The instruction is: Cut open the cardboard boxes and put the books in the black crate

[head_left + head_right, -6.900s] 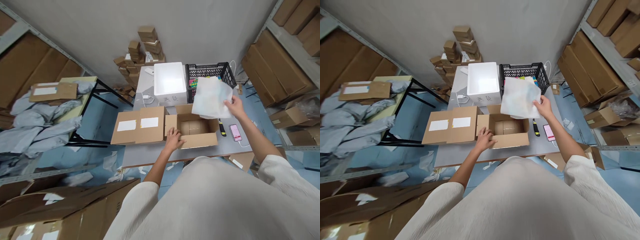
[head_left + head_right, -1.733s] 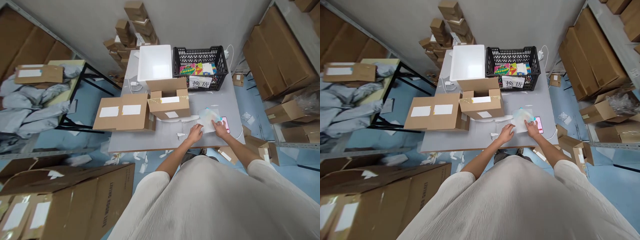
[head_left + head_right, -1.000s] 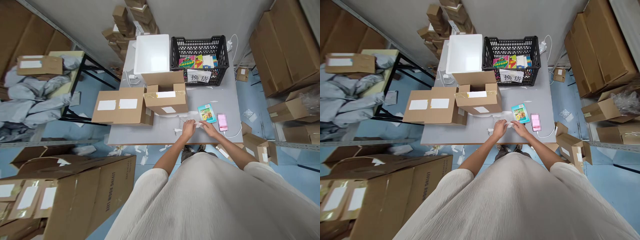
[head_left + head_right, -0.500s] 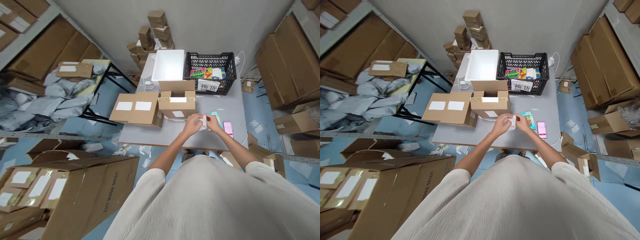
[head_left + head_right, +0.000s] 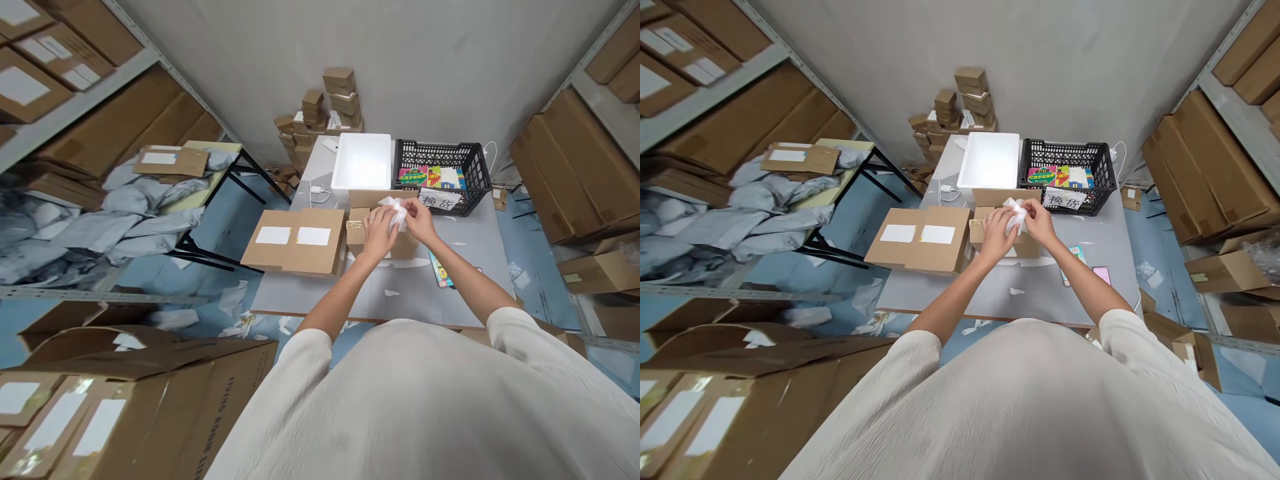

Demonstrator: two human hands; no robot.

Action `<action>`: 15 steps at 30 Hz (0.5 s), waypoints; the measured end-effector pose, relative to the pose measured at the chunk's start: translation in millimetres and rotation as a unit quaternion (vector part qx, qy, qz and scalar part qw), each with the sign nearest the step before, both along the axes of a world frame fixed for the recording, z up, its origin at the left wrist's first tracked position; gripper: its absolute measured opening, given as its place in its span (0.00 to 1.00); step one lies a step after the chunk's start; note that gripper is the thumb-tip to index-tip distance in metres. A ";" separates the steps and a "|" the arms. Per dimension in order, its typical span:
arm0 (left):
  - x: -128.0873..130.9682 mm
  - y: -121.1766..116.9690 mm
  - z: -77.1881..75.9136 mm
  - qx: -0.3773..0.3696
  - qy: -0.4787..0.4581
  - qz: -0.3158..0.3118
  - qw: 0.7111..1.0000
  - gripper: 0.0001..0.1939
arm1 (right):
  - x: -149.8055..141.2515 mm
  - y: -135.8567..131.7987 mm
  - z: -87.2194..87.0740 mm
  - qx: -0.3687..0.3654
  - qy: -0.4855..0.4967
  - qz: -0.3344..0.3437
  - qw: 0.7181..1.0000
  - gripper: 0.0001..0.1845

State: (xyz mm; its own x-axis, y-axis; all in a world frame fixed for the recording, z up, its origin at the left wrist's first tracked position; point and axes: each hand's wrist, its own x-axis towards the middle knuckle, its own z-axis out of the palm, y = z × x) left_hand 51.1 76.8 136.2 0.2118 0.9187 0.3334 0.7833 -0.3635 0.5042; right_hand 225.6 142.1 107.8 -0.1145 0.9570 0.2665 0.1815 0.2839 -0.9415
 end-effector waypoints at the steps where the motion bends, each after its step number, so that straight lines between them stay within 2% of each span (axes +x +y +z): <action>1: -8.8 9.1 -1.3 -0.002 0.000 0.000 1.000 0.20 | -10.0 9.7 -3.3 -0.001 0.003 -0.001 1.000 0.16; 4: -32.4 35.2 -10.5 -0.018 0.007 -0.010 1.000 0.20 | -35.4 34.9 -20.3 -0.013 0.009 -0.013 1.000 0.16; 8: -53.0 64.0 -33.0 -0.066 0.030 -0.030 0.997 0.22 | -53.6 54.9 -48.2 -0.053 -0.017 -0.036 0.998 0.14; 12: -59.4 88.0 -58.8 -0.117 0.046 -0.049 0.991 0.23 | -52.1 58.6 -65.1 -0.085 -0.147 -0.032 0.985 0.13; 15: -58.7 104.3 -74.0 -0.148 0.050 -0.052 0.986 0.21 | -46.5 53.3 -67.6 -0.060 -0.263 -0.029 0.962 0.21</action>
State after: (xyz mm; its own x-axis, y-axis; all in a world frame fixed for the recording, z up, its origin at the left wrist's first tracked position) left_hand -7.6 181.1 62.3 0.3290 0.9440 0.0257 0.8004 -0.2932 0.5228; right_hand 179.2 195.4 40.2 -0.1486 0.9862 0.0726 0.6548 0.1532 -0.7401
